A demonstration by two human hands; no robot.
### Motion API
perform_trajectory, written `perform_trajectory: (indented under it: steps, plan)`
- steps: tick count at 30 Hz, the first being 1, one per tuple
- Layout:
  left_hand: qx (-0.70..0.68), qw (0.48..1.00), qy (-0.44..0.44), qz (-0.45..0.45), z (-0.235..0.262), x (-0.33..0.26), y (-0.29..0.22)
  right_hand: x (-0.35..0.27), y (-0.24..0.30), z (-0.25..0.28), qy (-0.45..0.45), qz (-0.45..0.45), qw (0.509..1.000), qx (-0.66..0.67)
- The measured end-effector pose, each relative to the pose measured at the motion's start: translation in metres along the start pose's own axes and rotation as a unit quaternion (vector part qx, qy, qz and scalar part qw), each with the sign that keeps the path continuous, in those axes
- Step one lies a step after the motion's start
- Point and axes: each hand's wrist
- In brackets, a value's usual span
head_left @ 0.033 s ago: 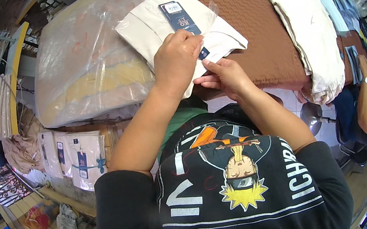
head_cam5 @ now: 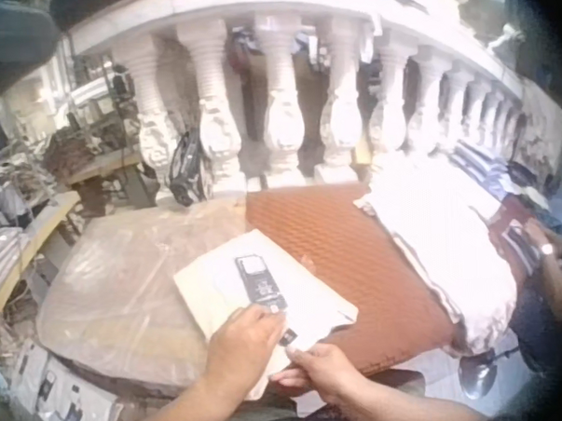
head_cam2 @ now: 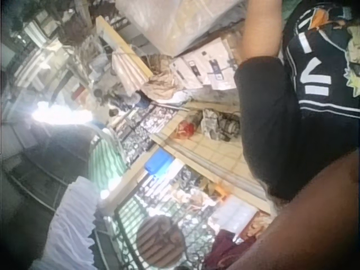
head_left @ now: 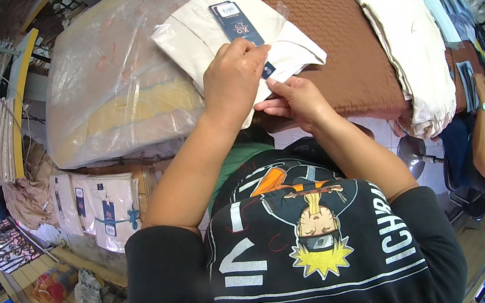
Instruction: The person takes a beige shirt from a stack, spreads it out on a work surface, uses snips to trim loose threads, inserts a cardboard sheet, and folds the shirt into a compact shape.
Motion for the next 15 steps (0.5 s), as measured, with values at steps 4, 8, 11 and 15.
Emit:
perform_trajectory:
  steps: [4,8,11,15]
  plan:
    - [0.021,0.999,0.011,-0.028,0.001,-0.001,0.007,0.016,0.001,-0.006,0.006,0.013,1.0,-0.005]
    - [0.014,0.999,0.017,-0.031,0.002,-0.002,0.012,0.023,0.005,-0.019,0.017,0.034,0.999,-0.013]
    - [0.008,0.999,0.021,-0.025,0.003,0.0,0.014,0.038,0.005,-0.024,0.02,0.05,0.998,-0.013]
    - [-0.002,1.0,0.015,-0.021,0.004,0.001,0.018,0.053,0.006,-0.038,0.004,0.095,0.995,-0.034]
Point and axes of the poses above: each hand's wrist, its own x-axis towards the middle knuckle, its own z-axis out of the back of the hand, y = z × x, and after that the axes turned 13 degrees about x, right-handed
